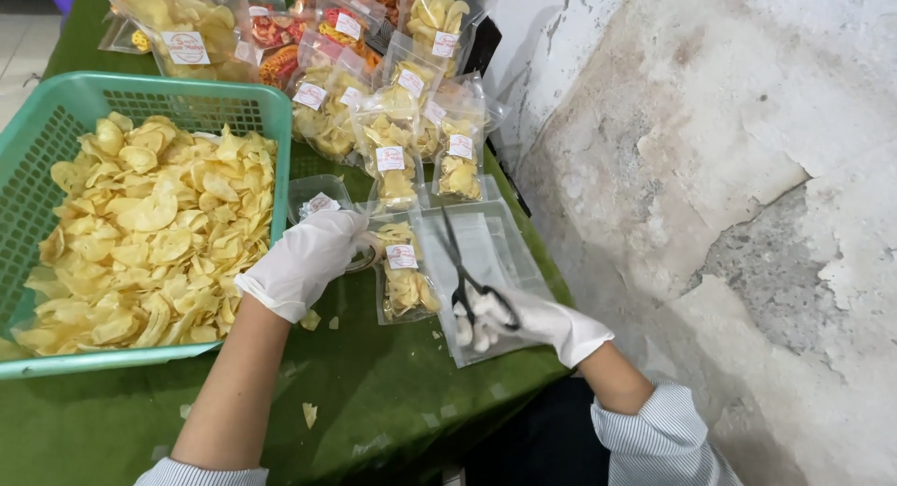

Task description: The person seals a plastic bag of chips with tape and scissors, then fills another bag with chips from a green basket. They continue to fill and seal multiple bags of chips.

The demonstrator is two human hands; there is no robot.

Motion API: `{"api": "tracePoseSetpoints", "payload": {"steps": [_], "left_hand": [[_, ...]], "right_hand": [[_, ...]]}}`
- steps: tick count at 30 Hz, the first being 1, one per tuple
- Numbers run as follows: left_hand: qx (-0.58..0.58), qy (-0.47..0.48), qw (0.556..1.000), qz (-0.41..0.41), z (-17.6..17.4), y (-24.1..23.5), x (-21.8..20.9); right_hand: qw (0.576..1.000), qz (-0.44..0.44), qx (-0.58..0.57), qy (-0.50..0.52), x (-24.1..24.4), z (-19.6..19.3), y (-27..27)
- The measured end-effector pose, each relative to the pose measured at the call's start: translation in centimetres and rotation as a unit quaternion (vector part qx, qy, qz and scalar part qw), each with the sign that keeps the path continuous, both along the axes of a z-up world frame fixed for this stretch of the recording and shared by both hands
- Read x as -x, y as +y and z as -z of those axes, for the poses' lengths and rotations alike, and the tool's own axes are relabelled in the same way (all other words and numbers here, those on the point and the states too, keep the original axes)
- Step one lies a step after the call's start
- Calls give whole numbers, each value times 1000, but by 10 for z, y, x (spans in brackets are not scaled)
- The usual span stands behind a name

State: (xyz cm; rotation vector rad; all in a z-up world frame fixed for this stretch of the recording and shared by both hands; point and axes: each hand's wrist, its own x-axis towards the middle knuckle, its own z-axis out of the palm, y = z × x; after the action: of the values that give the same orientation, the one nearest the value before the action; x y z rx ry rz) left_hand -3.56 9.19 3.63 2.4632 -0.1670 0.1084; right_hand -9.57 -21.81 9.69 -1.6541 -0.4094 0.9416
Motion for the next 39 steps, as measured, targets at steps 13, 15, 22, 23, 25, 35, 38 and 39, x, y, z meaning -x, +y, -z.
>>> {"api": "tracePoseSetpoints", "payload": {"steps": [13, 15, 22, 23, 25, 35, 38, 39], "left_hand": [[-24, -20, 999, -17, -27, -8, 11], [-33, -29, 999, -18, -30, -9, 14], [-50, -45, 998, -21, -40, -11, 15], [-54, -50, 997, -22, -41, -12, 16], [-57, -55, 997, -23, -42, -12, 18], [-83, -88, 992, -28, -50, -14, 25], [-92, -97, 991, -30, -53, -15, 27], [-95, -102, 990, -30, -54, -15, 28]], "right_hand": [[951, -55, -80, 292, -4, 16, 11], [954, -23, -47, 297, -3, 18, 13], [947, 42, -94, 303, 1, 16, 20], [947, 37, -92, 305, 3, 11, 22], [947, 33, -89, 308, 3, 15, 21], [940, 36, -132, 312, -4, 60, 18], [949, 40, -140, 279, -1, 62, 27], [958, 45, -132, 250, 1, 62, 30]]}}
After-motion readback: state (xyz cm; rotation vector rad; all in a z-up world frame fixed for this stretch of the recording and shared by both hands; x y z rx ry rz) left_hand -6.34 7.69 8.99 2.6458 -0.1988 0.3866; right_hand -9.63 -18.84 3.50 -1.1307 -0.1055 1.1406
